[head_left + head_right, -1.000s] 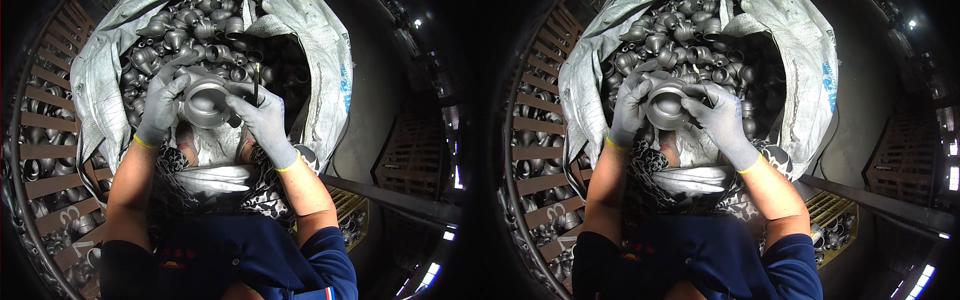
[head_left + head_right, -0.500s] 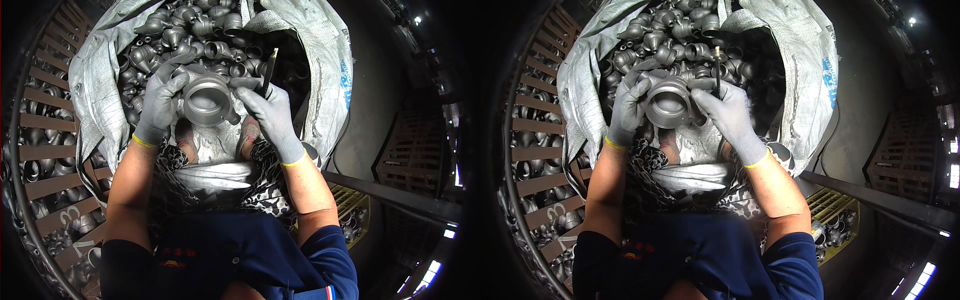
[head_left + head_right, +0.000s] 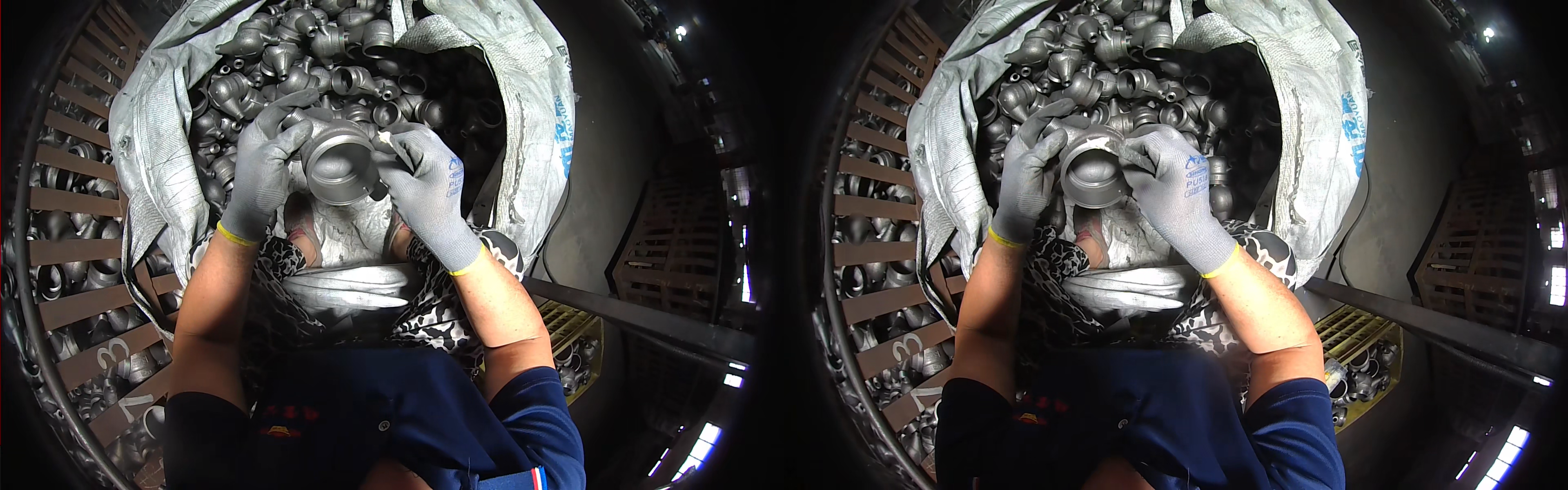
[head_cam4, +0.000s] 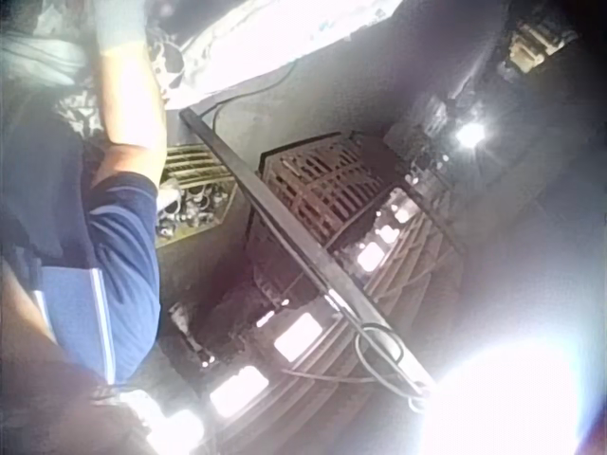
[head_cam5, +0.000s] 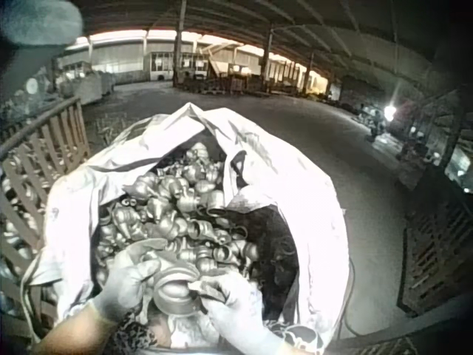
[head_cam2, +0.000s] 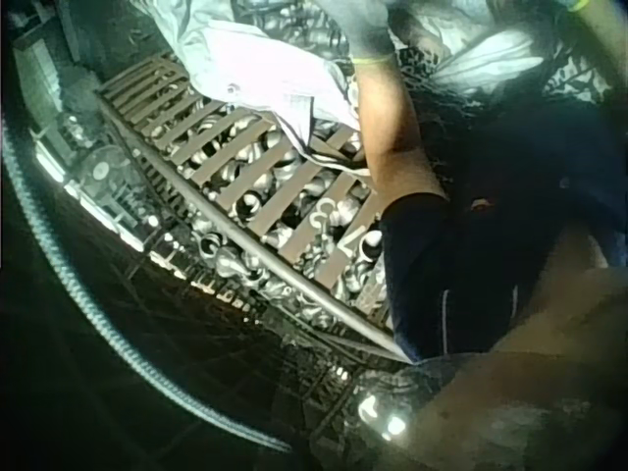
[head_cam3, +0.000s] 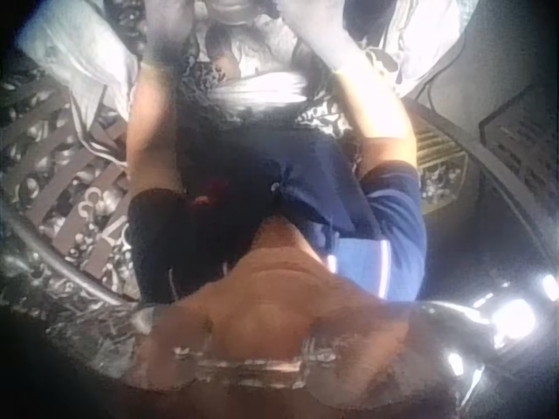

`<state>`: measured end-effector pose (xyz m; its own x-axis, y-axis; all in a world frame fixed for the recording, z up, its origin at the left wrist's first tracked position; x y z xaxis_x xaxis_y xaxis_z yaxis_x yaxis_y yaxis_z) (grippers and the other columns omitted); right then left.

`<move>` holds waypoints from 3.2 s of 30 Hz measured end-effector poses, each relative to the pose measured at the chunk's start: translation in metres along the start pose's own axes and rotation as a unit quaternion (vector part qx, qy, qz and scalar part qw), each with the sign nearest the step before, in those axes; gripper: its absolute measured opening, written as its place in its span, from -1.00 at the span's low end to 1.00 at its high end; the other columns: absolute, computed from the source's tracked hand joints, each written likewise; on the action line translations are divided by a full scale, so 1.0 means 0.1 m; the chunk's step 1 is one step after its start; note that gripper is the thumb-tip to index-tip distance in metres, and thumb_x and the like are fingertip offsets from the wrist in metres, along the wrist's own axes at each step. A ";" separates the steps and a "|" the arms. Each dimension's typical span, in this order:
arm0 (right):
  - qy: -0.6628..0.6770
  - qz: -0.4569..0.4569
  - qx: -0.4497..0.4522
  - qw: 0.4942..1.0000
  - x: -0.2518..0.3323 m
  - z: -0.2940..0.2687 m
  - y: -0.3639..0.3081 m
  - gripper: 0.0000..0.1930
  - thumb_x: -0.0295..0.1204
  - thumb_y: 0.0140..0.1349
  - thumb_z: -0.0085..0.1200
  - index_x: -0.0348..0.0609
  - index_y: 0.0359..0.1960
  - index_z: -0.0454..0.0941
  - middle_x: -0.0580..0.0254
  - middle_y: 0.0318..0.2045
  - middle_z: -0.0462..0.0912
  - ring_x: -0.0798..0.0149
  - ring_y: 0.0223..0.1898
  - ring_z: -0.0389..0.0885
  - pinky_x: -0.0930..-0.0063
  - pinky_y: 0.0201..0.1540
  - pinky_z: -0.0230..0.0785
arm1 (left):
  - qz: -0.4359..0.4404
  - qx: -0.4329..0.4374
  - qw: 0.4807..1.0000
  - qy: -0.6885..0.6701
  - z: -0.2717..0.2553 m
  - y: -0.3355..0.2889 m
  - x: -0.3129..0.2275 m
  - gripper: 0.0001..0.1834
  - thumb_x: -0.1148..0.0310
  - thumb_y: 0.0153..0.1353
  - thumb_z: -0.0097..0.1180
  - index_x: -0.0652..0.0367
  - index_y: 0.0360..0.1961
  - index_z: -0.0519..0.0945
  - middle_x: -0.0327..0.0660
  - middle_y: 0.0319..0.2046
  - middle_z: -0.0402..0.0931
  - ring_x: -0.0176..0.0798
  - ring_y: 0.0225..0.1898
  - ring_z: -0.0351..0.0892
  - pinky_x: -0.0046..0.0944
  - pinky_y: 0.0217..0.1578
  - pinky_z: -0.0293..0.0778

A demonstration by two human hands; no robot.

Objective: The recorder uses a metal scraper to clean and inspect various metal pipe fittings and a metal plate within an industrial workspace.

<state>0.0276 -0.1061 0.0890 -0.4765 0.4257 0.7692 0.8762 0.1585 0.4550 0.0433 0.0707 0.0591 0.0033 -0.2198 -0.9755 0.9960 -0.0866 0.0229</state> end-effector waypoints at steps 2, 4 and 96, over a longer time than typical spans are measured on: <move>-0.018 -0.017 -0.007 1.000 0.02 -0.01 0.00 -0.80 -0.60 -0.10 0.22 -0.24 -0.35 0.64 0.08 -0.35 0.64 0.18 -0.19 0.64 0.42 -0.16 0.45 | -0.005 -0.003 1.000 0.012 0.00 0.00 0.02 -0.56 0.51 0.31 -0.18 0.38 0.21 0.28 0.01 0.03 0.47 -0.18 0.06 0.51 -0.27 0.11 0.43; -0.035 -0.035 -0.013 0.999 0.04 -0.02 0.00 -0.83 -0.61 -0.11 0.22 -0.24 -0.39 0.63 0.09 -0.37 0.63 0.20 -0.22 0.64 0.43 -0.17 0.45 | -0.010 -0.007 1.000 0.024 0.00 0.00 0.05 -0.56 0.52 0.31 -0.18 0.37 0.21 0.27 0.01 0.03 0.47 -0.18 0.06 0.51 -0.28 0.11 0.43; 0.401 0.383 0.047 0.831 -0.82 0.13 -0.32 -0.65 -0.17 0.35 -0.02 -0.29 -0.20 0.53 0.26 -0.54 0.54 0.57 -0.68 0.22 0.66 -0.67 0.02 | -0.125 -0.105 0.986 -0.035 -0.41 0.06 0.48 -0.75 0.33 0.35 -0.03 0.21 -0.03 0.49 -0.18 -0.17 0.58 -0.36 -0.30 0.58 -0.39 -0.34 0.49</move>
<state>0.0400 -0.1341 0.0052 0.3625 -0.2911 0.8854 0.9280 0.2008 -0.3139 0.0527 0.0998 0.0030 -0.2442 -0.2843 -0.9271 0.9612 0.0555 -0.2702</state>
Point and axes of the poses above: each hand's wrist, its own y-axis towards the middle knuckle, its own z-axis out of the palm, x = y × z, the point moved 9 cm from there along y, towards the middle knuckle
